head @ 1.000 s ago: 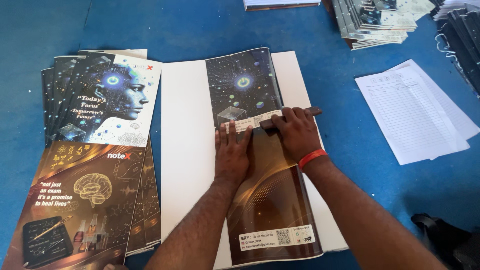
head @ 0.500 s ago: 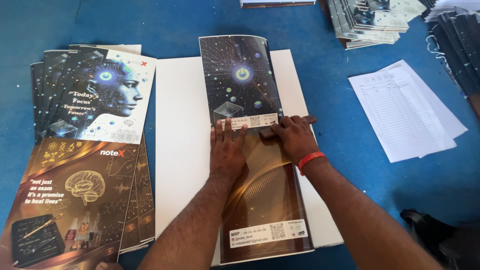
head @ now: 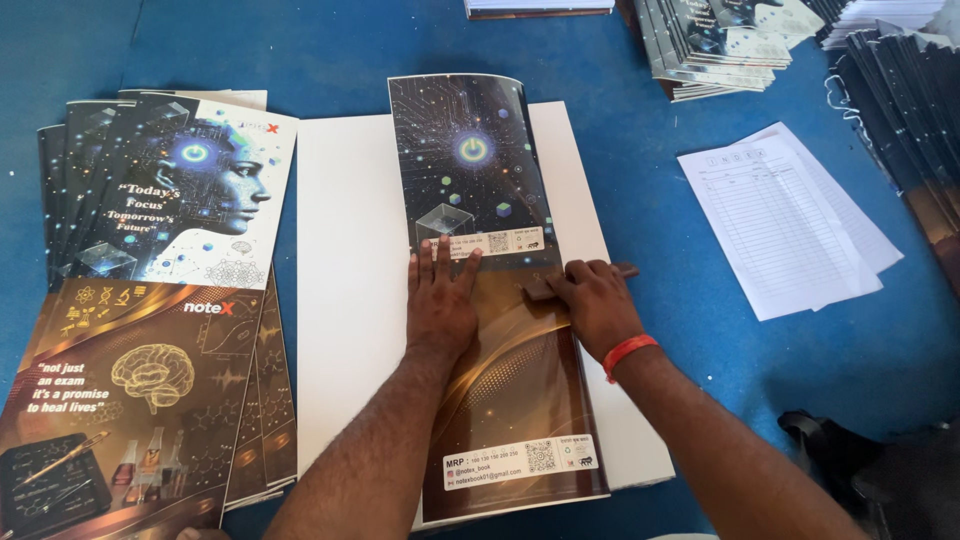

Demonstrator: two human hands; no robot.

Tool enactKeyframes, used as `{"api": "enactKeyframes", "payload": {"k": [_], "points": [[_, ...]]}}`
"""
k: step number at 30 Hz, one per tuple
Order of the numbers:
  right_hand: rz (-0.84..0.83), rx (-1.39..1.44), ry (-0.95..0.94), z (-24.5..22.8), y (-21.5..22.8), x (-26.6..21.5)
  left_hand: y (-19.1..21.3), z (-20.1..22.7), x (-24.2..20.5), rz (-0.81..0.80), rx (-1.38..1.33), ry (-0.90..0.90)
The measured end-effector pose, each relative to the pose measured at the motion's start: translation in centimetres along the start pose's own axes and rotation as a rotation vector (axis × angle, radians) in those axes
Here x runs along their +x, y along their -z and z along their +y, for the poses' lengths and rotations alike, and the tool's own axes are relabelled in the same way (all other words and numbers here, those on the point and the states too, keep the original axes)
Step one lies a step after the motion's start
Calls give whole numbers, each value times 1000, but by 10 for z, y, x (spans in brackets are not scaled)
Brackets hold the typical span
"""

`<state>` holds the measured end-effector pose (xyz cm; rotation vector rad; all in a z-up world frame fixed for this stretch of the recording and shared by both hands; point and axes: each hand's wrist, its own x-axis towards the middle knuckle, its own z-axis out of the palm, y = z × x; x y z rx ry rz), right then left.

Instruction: The person sits on the floor and repeatedly places a book cover onto a stack of blank pages. They use a wooden block to press and smooth the spine of the cover onto the pages, then fold the cover closed and move the finished book to a pile. This process is repeated for multiple books.

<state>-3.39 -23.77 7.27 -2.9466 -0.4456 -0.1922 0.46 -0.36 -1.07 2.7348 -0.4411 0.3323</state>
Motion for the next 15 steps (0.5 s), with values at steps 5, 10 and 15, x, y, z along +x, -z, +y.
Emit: {"api": "enactKeyframes", "payload": {"k": [5, 10, 15], "points": [[-27, 0, -10, 5, 4, -17, 3, 1, 0, -2, 12, -2], [-68, -17, -20, 5, 7, -33, 4, 2, 1, 14, -2, 0], [-93, 3, -35, 3, 9, -43, 5, 2, 1, 13, 2, -1]]}}
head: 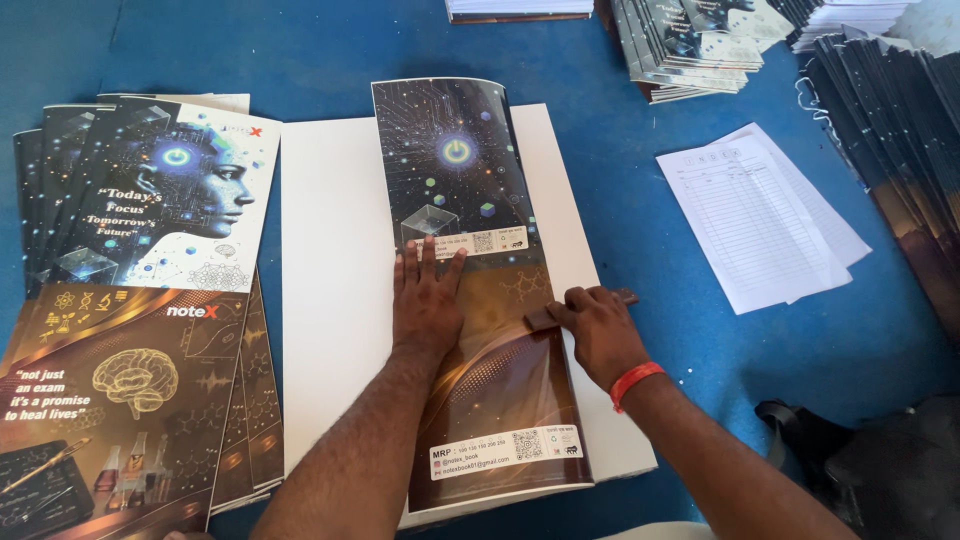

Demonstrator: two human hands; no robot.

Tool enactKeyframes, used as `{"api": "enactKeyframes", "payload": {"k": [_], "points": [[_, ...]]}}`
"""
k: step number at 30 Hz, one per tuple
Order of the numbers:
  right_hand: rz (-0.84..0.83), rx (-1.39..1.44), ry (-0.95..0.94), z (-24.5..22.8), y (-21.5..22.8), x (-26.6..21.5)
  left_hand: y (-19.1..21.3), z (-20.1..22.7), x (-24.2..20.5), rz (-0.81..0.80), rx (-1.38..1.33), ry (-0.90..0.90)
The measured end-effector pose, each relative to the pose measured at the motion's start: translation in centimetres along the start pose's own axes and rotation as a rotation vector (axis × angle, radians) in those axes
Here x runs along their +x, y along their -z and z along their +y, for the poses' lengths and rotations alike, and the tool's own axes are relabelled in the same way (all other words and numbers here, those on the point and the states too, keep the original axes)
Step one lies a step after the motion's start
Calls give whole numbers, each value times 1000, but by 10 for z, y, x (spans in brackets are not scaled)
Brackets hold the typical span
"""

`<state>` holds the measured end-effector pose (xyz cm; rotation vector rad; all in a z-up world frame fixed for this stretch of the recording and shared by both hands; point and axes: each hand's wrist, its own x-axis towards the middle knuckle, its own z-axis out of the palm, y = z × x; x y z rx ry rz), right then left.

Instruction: The person sits on the floor and repeatedly places a book cover onto a stack of blank pages. They use a wooden block to press and smooth the spine of the cover onto the pages, then fold the cover closed and move the finished book to a pile. This process is repeated for multiple books.

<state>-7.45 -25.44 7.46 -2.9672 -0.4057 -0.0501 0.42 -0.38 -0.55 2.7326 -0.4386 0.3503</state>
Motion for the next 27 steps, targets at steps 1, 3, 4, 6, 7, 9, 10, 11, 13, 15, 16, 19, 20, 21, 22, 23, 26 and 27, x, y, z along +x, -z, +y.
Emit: {"api": "enactKeyframes", "payload": {"k": [1, 3, 4, 6, 7, 9, 10, 11, 13, 15, 16, 19, 20, 21, 22, 23, 26, 27], "points": [[-8, -5, 5, -1, 0, -2, 0, 0, -1, 6, 4, -3], [-25, -17, 14, -2, 3, -6, -1, 1, 0, 13, 12, -8], [-29, -23, 17, -3, 4, -7, -1, 0, 0, 12, 19, -11], [-40, -32, 19, -5, 7, -13, -1, 0, -1, 9, 16, -13], [-67, -36, 8, -6, 8, -16, -1, 0, -1, 7, 6, -12], [-116, -45, -8, -9, 11, -19, 0, -1, -1, 7, 4, -11], [-121, -43, -2, -10, 13, -22, 1, 0, 0, 8, 7, -11], [-126, -40, 4, -12, 15, -25, 2, 1, 0, 9, 10, -11], [-162, -59, -2, -15, 19, -32, 3, 2, 1, -3, 4, -3], [-227, -99, -27, -19, 21, -39, 5, 3, 1, -8, 0, -2], [-216, -60, -15, -19, 23, -43, 6, 3, 0, -6, 0, -6], [-215, 8, 6, -19, 28, -55, 5, 2, -1, 2, -12, -14], [-233, -2, 9, -21, 29, -57, 5, 2, 0, 7, -15, -14], [-250, -12, 11, -24, 32, -59, 3, 1, 0, 9, -8, -18], [-288, -18, -7, -27, 35, -61, 2, 0, 0, 11, 1, -22], [-326, -24, -24, -29, 39, -64, 1, 0, 1, 14, 9, -25], [-384, -26, -25, -35, 45, -73, -4, 0, 0, 29, -20, -12], [-394, -24, -17, -36, 44, -77, -5, -1, 1, 24, -19, -9]]}}
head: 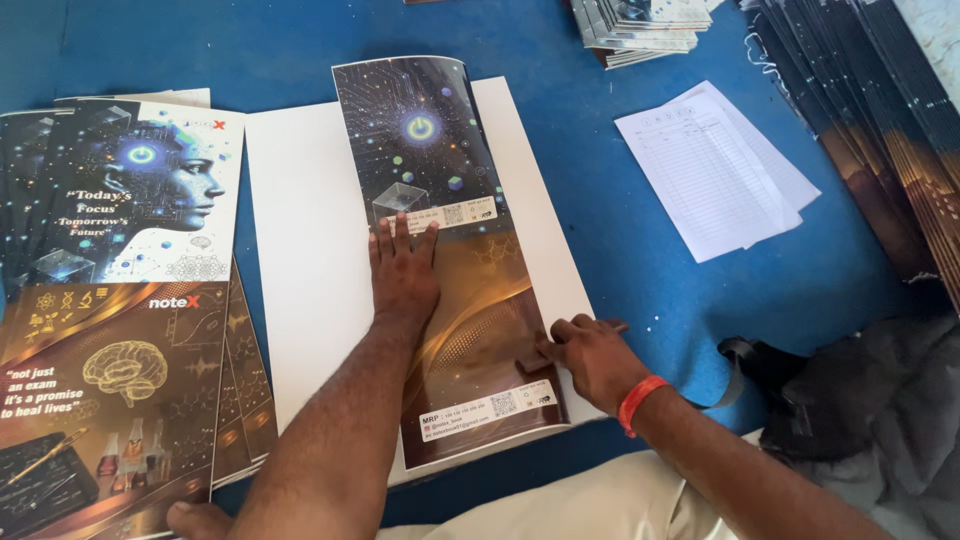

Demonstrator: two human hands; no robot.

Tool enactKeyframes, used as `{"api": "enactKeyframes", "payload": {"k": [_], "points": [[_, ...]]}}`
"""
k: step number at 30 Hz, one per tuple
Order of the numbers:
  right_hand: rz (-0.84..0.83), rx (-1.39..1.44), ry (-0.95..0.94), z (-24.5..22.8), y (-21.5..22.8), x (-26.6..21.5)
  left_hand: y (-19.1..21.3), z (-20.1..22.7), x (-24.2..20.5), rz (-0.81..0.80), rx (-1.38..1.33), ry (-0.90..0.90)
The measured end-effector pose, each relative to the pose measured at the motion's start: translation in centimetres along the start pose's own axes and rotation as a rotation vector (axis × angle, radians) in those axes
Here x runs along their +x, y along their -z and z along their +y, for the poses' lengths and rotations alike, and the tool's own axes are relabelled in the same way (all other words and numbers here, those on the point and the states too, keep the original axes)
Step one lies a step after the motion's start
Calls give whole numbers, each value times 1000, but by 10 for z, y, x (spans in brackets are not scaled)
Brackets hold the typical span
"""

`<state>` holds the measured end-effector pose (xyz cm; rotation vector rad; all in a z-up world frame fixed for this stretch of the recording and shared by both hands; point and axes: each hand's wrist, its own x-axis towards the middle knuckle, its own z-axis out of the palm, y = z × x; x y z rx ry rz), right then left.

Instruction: The person sits on the floor and repeatedly places a book cover onto a stack of blank pages. They use a wooden block to press and smooth the spine of the cover onto the pages, then fold the cover closed and move the finished book to a pile. This process is repeated for multiple books.

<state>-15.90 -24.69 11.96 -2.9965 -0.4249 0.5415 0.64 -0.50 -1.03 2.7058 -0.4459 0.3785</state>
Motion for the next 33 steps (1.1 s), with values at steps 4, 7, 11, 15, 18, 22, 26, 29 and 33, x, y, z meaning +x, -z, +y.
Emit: {"api": "enactKeyframes", "payload": {"k": [4, 7, 11, 15, 18, 22, 26, 29, 33], "points": [[49, 68, 108, -1, -15, -17, -4, -1, 1, -43, -3, 14], [38, 81, 118, -5, -23, -23, -5, -2, 3, -87, 16, 16], [-55, 64, 82, -8, -24, -32, -3, -3, 6, -168, 19, 34], [-76, 77, 73, -14, -21, -40, 0, -5, 8, -235, 11, 52], [-153, 72, 20, -21, -12, -47, -3, -8, 9, -231, -1, 33], [-246, 177, 104, -28, -4, -55, -9, -14, 6, -208, -2, 9], [-323, 223, 184, -28, -3, -55, -5, -25, 4, -229, -17, 22], [-24, 148, 227, -30, -4, -58, 7, -44, 0, -237, -5, -33], [340, 119, 116, -35, 5, -60, 26, -63, 1, -348, -22, -42]]}}
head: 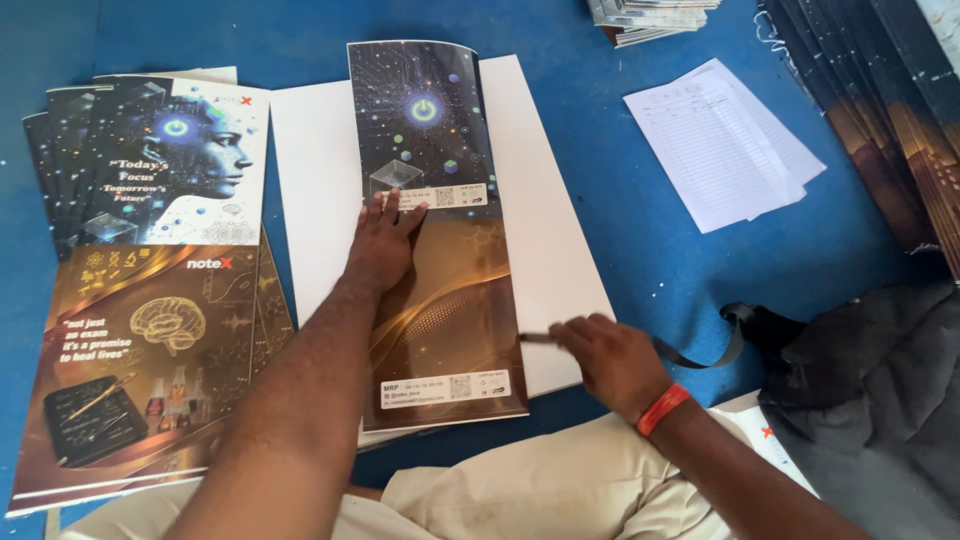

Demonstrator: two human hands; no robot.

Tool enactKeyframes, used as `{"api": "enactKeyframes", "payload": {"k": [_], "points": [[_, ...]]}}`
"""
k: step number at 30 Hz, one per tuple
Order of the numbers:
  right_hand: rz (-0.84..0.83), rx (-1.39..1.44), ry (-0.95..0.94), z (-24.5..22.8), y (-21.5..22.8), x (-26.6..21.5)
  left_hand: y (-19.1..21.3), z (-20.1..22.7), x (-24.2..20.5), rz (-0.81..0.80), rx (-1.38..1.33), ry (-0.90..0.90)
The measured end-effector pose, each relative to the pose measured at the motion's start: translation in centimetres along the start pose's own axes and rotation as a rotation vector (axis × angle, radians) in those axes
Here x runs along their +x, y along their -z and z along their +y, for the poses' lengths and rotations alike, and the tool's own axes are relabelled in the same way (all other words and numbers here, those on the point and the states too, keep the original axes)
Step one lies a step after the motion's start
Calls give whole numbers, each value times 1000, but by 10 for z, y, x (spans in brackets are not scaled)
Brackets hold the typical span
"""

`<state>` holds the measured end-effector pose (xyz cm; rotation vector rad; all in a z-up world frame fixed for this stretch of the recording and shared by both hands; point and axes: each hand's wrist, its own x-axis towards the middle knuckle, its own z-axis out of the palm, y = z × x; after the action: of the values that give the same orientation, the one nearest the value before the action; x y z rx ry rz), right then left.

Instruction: The person sits on the floor and repeatedly places a book cover onto a stack of blank pages. They use a wooden block to press and smooth the spine of the cover onto the pages, then fold the cover closed and move the finished book to a pile. This process is repeated for multiple books.

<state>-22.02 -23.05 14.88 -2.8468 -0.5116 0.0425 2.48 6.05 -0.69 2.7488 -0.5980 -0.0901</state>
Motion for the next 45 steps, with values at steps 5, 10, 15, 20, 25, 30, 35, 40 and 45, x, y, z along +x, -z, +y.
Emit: {"api": "enactKeyframes", "payload": {"k": [5, 10, 15, 20, 25, 30, 35, 40, 45], "points": [[117, 36, 156, -11, -5, 9, 20, 5, -25, 153, 39, -75], [-49, 65, 83, -4, -18, 17, 23, 57, -98, 318, 167, -259], [-150, 140, 42, -7, -24, 30, 16, 64, -136, 147, 46, -4], [-346, 99, -89, -23, -29, 49, 5, 51, -154, 222, 92, 15], [-189, -10, -61, -23, -44, 57, 15, 53, -180, 242, 62, 81], [-270, -242, 63, -42, -63, 40, 23, 59, -180, 222, 91, 106], [-484, -295, -91, -41, -66, 54, 25, 59, -178, 186, 87, 114], [-374, -298, -109, -30, -81, 91, 23, 58, -179, 210, 47, 123], [-339, -281, -201, -18, -89, 142, 21, 55, -179, 267, 45, 110]]}}
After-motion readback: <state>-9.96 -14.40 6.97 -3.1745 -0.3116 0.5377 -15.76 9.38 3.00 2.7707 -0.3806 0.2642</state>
